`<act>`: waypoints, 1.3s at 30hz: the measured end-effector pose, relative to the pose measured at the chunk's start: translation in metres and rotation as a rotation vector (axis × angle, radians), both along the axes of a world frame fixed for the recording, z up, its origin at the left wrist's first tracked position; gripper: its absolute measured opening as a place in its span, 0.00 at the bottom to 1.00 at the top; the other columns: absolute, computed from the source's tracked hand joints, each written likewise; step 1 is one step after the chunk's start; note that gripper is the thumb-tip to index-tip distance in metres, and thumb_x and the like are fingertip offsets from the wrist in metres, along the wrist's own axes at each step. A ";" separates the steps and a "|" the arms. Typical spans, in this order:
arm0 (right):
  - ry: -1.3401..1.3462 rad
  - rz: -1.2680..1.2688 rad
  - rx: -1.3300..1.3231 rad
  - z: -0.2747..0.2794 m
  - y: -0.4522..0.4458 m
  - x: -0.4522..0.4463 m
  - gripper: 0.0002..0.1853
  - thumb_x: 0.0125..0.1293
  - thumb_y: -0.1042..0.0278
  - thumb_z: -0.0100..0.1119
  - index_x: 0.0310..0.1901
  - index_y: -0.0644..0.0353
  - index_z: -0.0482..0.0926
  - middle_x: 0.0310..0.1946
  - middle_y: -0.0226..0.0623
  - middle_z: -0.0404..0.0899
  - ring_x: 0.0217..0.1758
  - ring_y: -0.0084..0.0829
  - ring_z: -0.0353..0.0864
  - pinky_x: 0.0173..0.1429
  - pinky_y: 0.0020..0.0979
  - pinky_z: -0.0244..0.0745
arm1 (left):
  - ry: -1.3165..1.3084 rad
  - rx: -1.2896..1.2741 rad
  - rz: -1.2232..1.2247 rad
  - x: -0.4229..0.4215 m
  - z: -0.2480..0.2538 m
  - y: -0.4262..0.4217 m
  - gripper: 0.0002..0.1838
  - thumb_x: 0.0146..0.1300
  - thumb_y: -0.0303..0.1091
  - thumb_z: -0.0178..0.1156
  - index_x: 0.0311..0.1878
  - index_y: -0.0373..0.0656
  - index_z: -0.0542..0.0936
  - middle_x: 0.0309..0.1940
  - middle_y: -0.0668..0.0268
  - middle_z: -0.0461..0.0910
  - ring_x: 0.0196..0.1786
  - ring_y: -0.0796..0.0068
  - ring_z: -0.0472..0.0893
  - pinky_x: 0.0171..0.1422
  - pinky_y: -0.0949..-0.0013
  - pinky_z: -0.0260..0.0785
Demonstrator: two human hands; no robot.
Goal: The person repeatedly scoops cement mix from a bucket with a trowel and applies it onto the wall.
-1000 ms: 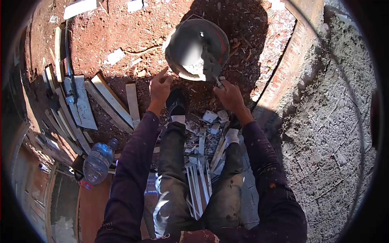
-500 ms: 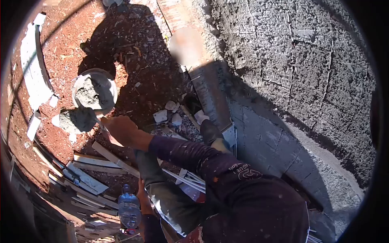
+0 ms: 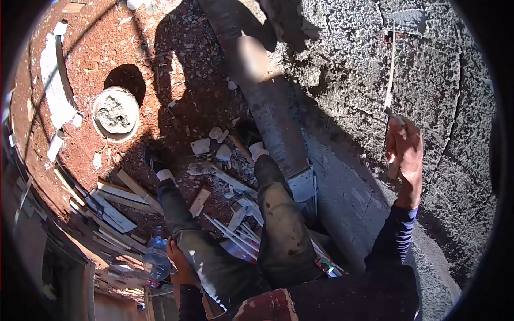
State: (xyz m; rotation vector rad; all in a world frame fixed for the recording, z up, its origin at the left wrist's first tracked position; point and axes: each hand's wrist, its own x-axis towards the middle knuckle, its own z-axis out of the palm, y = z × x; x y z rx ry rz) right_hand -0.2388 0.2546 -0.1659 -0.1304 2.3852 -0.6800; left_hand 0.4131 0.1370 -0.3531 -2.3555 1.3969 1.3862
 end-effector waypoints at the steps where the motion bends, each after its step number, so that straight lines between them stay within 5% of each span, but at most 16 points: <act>1: 0.058 0.021 -0.102 0.022 -0.023 0.012 0.22 0.69 0.47 0.57 0.37 0.62 0.78 0.12 0.24 0.67 0.12 0.15 0.64 0.16 0.22 0.57 | -0.005 -0.012 0.013 -0.014 0.006 -0.011 0.16 0.71 0.34 0.52 0.55 0.34 0.77 0.49 0.58 0.80 0.52 0.67 0.77 0.60 0.67 0.66; 3: 0.076 0.236 -0.056 0.019 -0.054 0.030 0.22 0.70 0.47 0.56 0.37 0.63 0.78 0.14 0.24 0.68 0.13 0.16 0.64 0.18 0.22 0.57 | 0.094 -0.116 0.110 -0.034 0.013 -0.028 0.15 0.70 0.34 0.56 0.54 0.35 0.77 0.48 0.59 0.80 0.53 0.71 0.77 0.61 0.68 0.67; 4: 0.135 0.142 0.137 0.001 -0.075 0.051 0.21 0.68 0.50 0.59 0.38 0.65 0.76 0.16 0.27 0.68 0.18 0.17 0.67 0.23 0.23 0.61 | 0.095 -0.132 -0.037 -0.042 0.017 -0.037 0.14 0.67 0.31 0.58 0.52 0.35 0.78 0.46 0.59 0.80 0.53 0.69 0.78 0.60 0.67 0.67; 5: 0.066 0.421 0.313 -0.016 -0.113 0.061 0.18 0.66 0.57 0.60 0.42 0.66 0.74 0.18 0.34 0.72 0.22 0.30 0.74 0.29 0.31 0.68 | 0.069 -0.156 -0.177 -0.047 0.024 -0.047 0.13 0.64 0.29 0.61 0.50 0.36 0.79 0.45 0.59 0.80 0.53 0.67 0.78 0.60 0.65 0.68; 8: 0.058 0.788 0.102 -0.154 -0.175 0.126 0.15 0.65 0.60 0.57 0.44 0.66 0.74 0.29 0.50 0.80 0.36 0.53 0.80 0.42 0.46 0.73 | 0.075 -0.300 -0.552 -0.050 0.018 -0.069 0.12 0.56 0.28 0.60 0.44 0.38 0.80 0.39 0.58 0.78 0.45 0.56 0.77 0.56 0.57 0.66; 11: 0.061 1.059 0.290 -0.254 -0.304 0.212 0.17 0.66 0.58 0.55 0.44 0.66 0.74 0.40 0.59 0.81 0.44 0.54 0.83 0.49 0.50 0.77 | 0.040 -0.374 -0.575 -0.033 0.009 -0.089 0.10 0.55 0.27 0.58 0.41 0.40 0.80 0.35 0.59 0.77 0.43 0.58 0.76 0.55 0.57 0.63; 12: 0.083 1.143 0.343 -0.289 -0.347 0.238 0.16 0.65 0.60 0.53 0.44 0.67 0.76 0.43 0.55 0.82 0.45 0.52 0.84 0.50 0.49 0.78 | 0.033 -0.401 -0.573 -0.024 0.005 -0.096 0.10 0.55 0.27 0.56 0.41 0.41 0.80 0.33 0.60 0.76 0.42 0.59 0.76 0.54 0.58 0.62; 15: 0.168 1.217 0.212 -0.391 -0.445 0.306 0.15 0.64 0.64 0.48 0.37 0.64 0.83 0.40 0.54 0.83 0.45 0.52 0.84 0.50 0.47 0.79 | -0.003 -0.374 -0.498 -0.002 0.002 -0.118 0.11 0.55 0.26 0.54 0.41 0.42 0.80 0.34 0.61 0.76 0.42 0.60 0.76 0.54 0.59 0.62; 19: 0.022 1.246 0.220 -0.476 -0.457 0.359 0.18 0.62 0.59 0.52 0.40 0.66 0.83 0.43 0.58 0.82 0.47 0.55 0.83 0.53 0.47 0.77 | 0.013 -0.339 -0.503 0.021 0.000 -0.135 0.10 0.56 0.26 0.55 0.42 0.39 0.79 0.36 0.57 0.77 0.45 0.56 0.76 0.56 0.56 0.62; 22: -0.141 0.992 0.141 -0.474 -0.420 0.345 0.24 0.62 0.50 0.57 0.44 0.68 0.81 0.39 0.57 0.82 0.45 0.57 0.82 0.53 0.45 0.75 | 0.059 -0.288 -0.418 0.016 0.004 -0.151 0.11 0.52 0.24 0.57 0.41 0.39 0.79 0.35 0.57 0.77 0.43 0.56 0.76 0.56 0.56 0.62; 29: -0.173 0.650 -0.085 -0.454 -0.383 0.371 0.21 0.63 0.54 0.57 0.44 0.66 0.80 0.35 0.58 0.82 0.43 0.55 0.82 0.50 0.46 0.76 | 0.089 -0.244 -0.460 0.027 -0.012 -0.170 0.10 0.50 0.27 0.61 0.38 0.43 0.81 0.33 0.61 0.78 0.44 0.60 0.77 0.58 0.57 0.60; 31: 0.088 0.785 -0.030 -0.476 -0.386 0.373 0.20 0.63 0.55 0.56 0.45 0.65 0.80 0.35 0.57 0.82 0.42 0.57 0.82 0.50 0.48 0.76 | 0.122 -0.283 -0.496 0.032 -0.057 -0.204 0.07 0.51 0.28 0.62 0.35 0.42 0.81 0.31 0.63 0.79 0.43 0.61 0.79 0.56 0.58 0.62; 34: 0.115 0.767 -0.172 -0.466 -0.403 0.374 0.21 0.64 0.55 0.57 0.48 0.66 0.78 0.29 0.55 0.82 0.36 0.58 0.81 0.42 0.51 0.76 | 0.220 -0.402 -0.291 0.012 -0.169 -0.289 0.19 0.54 0.31 0.68 0.48 0.36 0.78 0.43 0.56 0.81 0.48 0.60 0.80 0.54 0.61 0.71; 37: 0.065 0.731 -0.203 -0.417 -0.402 0.362 0.18 0.64 0.56 0.58 0.46 0.65 0.78 0.26 0.54 0.81 0.32 0.55 0.82 0.37 0.50 0.76 | 0.505 -0.217 -0.146 -0.041 -0.272 -0.394 0.40 0.56 0.40 0.71 0.69 0.40 0.63 0.53 0.59 0.78 0.54 0.67 0.78 0.55 0.61 0.73; 38: 0.059 0.729 -0.195 -0.399 -0.397 0.356 0.18 0.64 0.57 0.59 0.45 0.65 0.78 0.25 0.54 0.81 0.31 0.55 0.82 0.37 0.49 0.76 | 0.583 0.138 -0.107 -0.064 -0.274 -0.433 0.37 0.55 0.38 0.70 0.66 0.42 0.66 0.48 0.61 0.79 0.50 0.69 0.80 0.53 0.65 0.74; 39: 0.000 0.724 -0.291 -0.383 -0.387 0.345 0.17 0.63 0.59 0.60 0.44 0.65 0.78 0.25 0.53 0.81 0.31 0.54 0.82 0.36 0.47 0.76 | 0.689 0.236 -0.139 -0.078 -0.285 -0.460 0.29 0.55 0.36 0.68 0.59 0.42 0.69 0.41 0.65 0.79 0.42 0.73 0.81 0.48 0.70 0.74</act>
